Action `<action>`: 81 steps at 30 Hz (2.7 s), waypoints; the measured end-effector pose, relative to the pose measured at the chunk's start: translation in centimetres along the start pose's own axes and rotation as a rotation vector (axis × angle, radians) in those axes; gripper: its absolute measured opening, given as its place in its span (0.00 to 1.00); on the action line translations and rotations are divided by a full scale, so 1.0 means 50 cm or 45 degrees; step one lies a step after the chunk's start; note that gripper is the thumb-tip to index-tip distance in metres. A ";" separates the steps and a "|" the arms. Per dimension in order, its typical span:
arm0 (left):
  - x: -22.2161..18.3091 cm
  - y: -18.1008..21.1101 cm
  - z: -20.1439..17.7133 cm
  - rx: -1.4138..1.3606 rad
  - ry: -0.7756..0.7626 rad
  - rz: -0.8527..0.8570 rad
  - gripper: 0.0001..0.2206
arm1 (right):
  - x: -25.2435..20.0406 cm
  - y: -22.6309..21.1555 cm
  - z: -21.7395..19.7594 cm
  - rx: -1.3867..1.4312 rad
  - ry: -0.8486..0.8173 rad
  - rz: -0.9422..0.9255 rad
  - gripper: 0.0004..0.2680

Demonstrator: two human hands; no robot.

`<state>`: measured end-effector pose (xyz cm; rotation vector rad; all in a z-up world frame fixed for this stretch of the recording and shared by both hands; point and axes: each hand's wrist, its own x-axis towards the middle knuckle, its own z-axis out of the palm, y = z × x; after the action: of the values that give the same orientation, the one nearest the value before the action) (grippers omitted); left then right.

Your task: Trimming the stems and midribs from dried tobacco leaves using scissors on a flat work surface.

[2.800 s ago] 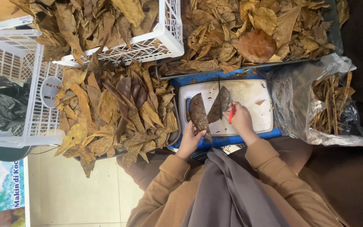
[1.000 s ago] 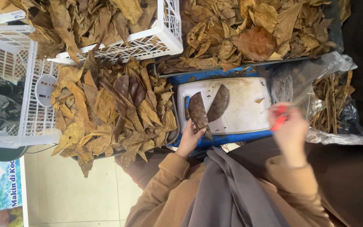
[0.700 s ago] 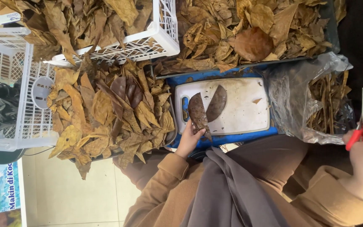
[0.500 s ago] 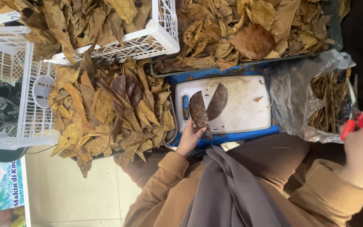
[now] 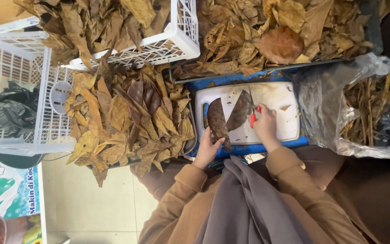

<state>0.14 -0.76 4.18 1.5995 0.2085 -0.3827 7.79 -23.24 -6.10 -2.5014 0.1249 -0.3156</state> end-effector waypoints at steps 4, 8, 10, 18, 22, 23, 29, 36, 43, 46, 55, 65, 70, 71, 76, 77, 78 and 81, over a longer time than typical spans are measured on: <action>-0.009 0.018 -0.008 0.016 0.029 0.015 0.34 | 0.015 -0.013 0.061 -0.077 0.104 -0.114 0.22; -0.012 0.041 -0.006 0.051 0.043 0.008 0.33 | 0.019 -0.003 0.072 -0.118 0.070 -0.125 0.16; -0.003 0.044 -0.016 0.053 0.065 0.012 0.33 | 0.039 -0.028 0.036 -0.064 0.094 -0.137 0.15; 0.003 0.044 -0.035 -0.004 0.080 0.005 0.32 | 0.019 -0.143 -0.259 0.564 -0.156 0.078 0.12; 0.013 -0.011 -0.007 -0.003 0.014 0.007 0.33 | 0.011 -0.116 -0.221 0.980 -0.404 0.183 0.15; 0.016 -0.028 0.000 -0.087 -0.043 0.028 0.31 | 0.010 -0.123 -0.209 0.972 -0.438 0.202 0.14; 0.016 -0.057 0.013 -0.194 -0.128 0.143 0.21 | 0.002 -0.170 -0.157 0.677 -0.286 0.096 0.13; 0.010 -0.037 0.015 -0.335 -0.138 0.148 0.23 | -0.006 -0.181 -0.122 0.283 0.045 -0.305 0.13; -0.018 0.042 -0.046 -0.173 -0.032 0.181 0.24 | -0.018 -0.221 -0.171 0.504 -0.093 -0.013 0.14; -0.040 0.072 -0.124 0.188 0.127 0.212 0.24 | -0.033 -0.185 -0.181 0.521 -0.157 0.102 0.14; -0.041 0.123 -0.304 0.483 0.605 0.053 0.24 | -0.037 -0.115 -0.169 0.287 -0.241 0.220 0.15; -0.053 0.066 -0.331 1.112 1.126 0.666 0.31 | 0.285 -0.116 -0.198 -0.120 0.353 -0.248 0.23; -0.112 0.064 -0.319 0.952 1.118 0.578 0.28 | 0.375 -0.095 -0.167 -0.616 0.444 -0.437 0.23; -0.119 0.066 -0.318 0.944 1.104 0.587 0.28 | 0.399 -0.071 -0.154 -0.704 0.480 -0.454 0.21; -0.132 0.081 -0.317 0.908 1.084 0.622 0.26 | 0.465 -0.087 -0.211 -0.594 0.660 -0.368 0.16; -0.130 0.082 -0.315 0.918 1.112 0.646 0.26 | 0.457 -0.125 -0.253 -0.231 0.685 -0.444 0.13; -0.129 0.083 -0.313 0.928 1.141 0.670 0.25 | 0.450 -0.163 -0.296 0.134 0.703 -0.517 0.11; -0.120 0.106 -0.297 0.964 1.119 0.708 0.25 | 0.433 -0.191 -0.334 0.526 0.733 -0.360 0.11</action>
<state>-1.77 14.22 11.72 2.3981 0.2830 0.7920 24.66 -28.39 16.89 -1.9547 -0.0628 -1.0600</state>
